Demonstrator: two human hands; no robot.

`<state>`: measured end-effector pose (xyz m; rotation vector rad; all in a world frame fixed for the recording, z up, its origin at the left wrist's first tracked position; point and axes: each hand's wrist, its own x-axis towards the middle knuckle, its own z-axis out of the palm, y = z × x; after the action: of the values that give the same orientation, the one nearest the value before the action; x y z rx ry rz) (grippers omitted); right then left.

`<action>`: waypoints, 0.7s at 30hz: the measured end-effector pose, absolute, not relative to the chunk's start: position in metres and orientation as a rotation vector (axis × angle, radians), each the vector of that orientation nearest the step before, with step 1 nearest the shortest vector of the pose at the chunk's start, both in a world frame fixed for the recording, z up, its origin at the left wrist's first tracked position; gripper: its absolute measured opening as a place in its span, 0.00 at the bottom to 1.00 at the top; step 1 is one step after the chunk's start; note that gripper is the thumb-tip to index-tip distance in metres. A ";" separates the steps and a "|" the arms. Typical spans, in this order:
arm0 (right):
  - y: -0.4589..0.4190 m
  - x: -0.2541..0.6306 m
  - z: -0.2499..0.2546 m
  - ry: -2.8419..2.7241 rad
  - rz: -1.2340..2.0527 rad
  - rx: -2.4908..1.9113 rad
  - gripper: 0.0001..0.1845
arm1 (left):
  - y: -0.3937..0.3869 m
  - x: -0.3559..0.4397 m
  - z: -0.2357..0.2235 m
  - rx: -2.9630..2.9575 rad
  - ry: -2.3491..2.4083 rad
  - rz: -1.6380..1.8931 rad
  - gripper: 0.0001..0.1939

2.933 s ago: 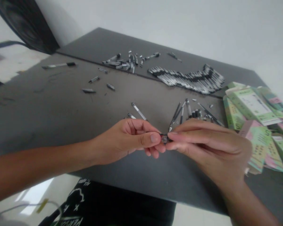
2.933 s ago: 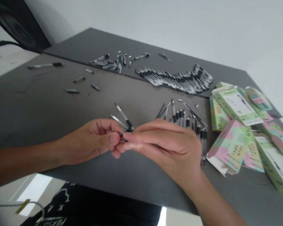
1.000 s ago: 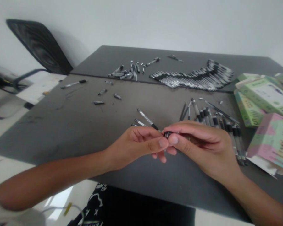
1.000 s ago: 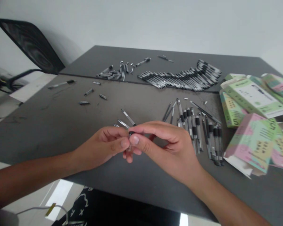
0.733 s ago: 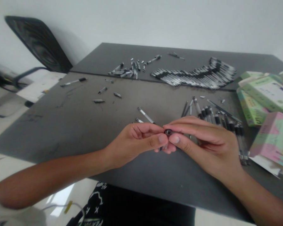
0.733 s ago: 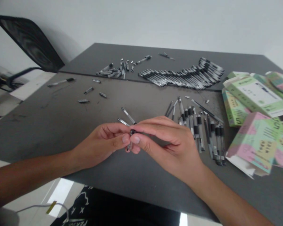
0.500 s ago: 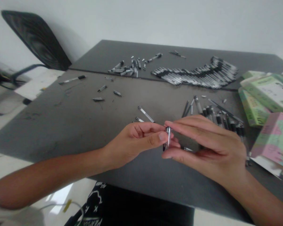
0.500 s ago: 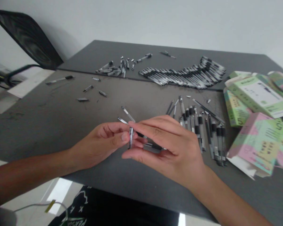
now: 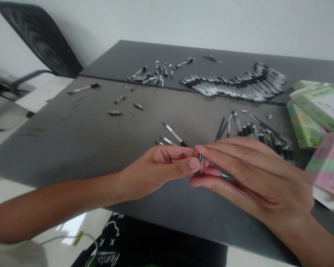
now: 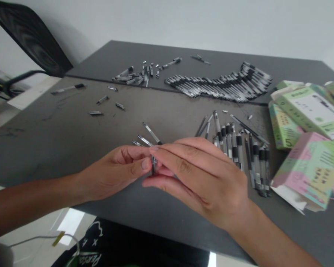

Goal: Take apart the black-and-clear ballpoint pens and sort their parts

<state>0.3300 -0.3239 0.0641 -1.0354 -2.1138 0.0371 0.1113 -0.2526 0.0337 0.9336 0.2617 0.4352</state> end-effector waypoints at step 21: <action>-0.326 0.326 0.061 -2.076 0.058 -1.078 0.23 | -0.248 0.112 0.036 1.031 0.274 0.466 0.09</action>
<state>0.3265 -0.3261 0.0612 -1.0785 -2.0761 0.0584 0.1119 -0.2483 0.0360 1.0309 0.2741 0.4658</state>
